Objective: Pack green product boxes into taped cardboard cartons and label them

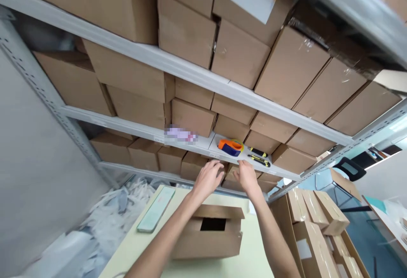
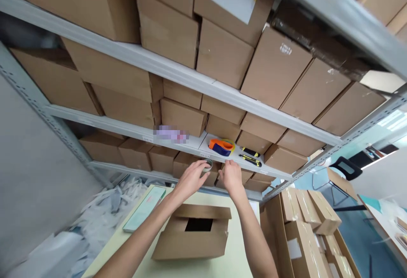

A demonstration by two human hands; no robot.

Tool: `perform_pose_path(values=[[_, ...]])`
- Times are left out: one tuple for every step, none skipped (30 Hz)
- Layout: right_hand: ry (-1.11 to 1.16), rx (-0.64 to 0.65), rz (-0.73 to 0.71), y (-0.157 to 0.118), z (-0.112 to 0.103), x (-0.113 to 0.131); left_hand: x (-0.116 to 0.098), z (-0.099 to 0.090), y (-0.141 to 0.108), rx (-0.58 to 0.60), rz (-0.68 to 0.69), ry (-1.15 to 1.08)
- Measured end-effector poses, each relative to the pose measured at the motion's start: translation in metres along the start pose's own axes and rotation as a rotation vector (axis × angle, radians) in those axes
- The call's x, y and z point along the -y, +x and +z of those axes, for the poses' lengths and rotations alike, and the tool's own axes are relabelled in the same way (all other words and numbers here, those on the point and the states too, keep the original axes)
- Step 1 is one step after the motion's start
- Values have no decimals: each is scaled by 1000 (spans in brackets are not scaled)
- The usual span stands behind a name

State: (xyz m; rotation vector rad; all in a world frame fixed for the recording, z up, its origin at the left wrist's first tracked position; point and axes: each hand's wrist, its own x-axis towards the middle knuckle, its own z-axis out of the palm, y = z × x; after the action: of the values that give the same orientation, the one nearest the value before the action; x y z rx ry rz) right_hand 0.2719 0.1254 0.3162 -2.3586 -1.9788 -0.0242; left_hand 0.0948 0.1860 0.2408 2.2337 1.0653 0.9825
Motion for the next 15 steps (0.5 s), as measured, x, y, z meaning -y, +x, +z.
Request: perform_pose_path(values=[[-18,-4,-8,18,-7,3,-6,-1,17,-22,3,-3],[-35,2,-5,34,-12,6,-10,-1,31,-39,-2,-6],[-52,18,4,49,-16,8,-15,-2,43,-46,-12,-9],[-65,35,15,63,-18,11,-18,-1,52,-46,-25,-10],[-74,50,24,75,-18,13,-20,0,58,-41,-37,-9],[-80,62,28,85,-17,15,-22,1,61,-34,-47,-10],[-83,71,31,93,-15,16,-24,2,62,-31,-55,-13],[-86,77,32,100,-13,18,-25,4,61,-31,-58,-18],[-88,85,36,106,-10,19,-26,6,59,-35,-62,-25],[-91,89,42,111,-6,20,-26,8,55,-39,-65,-35],[-94,90,49,115,-2,20,-26,10,50,-42,-70,-45],[-97,90,57,117,2,20,-26,12,45,-44,-75,-54],[-100,91,65,120,7,20,-26,15,39,-44,-81,-60],[-101,94,72,122,11,18,-26,17,33,-43,-88,-64],[-103,97,80,123,15,17,-26,20,27,-41,-96,-65]])
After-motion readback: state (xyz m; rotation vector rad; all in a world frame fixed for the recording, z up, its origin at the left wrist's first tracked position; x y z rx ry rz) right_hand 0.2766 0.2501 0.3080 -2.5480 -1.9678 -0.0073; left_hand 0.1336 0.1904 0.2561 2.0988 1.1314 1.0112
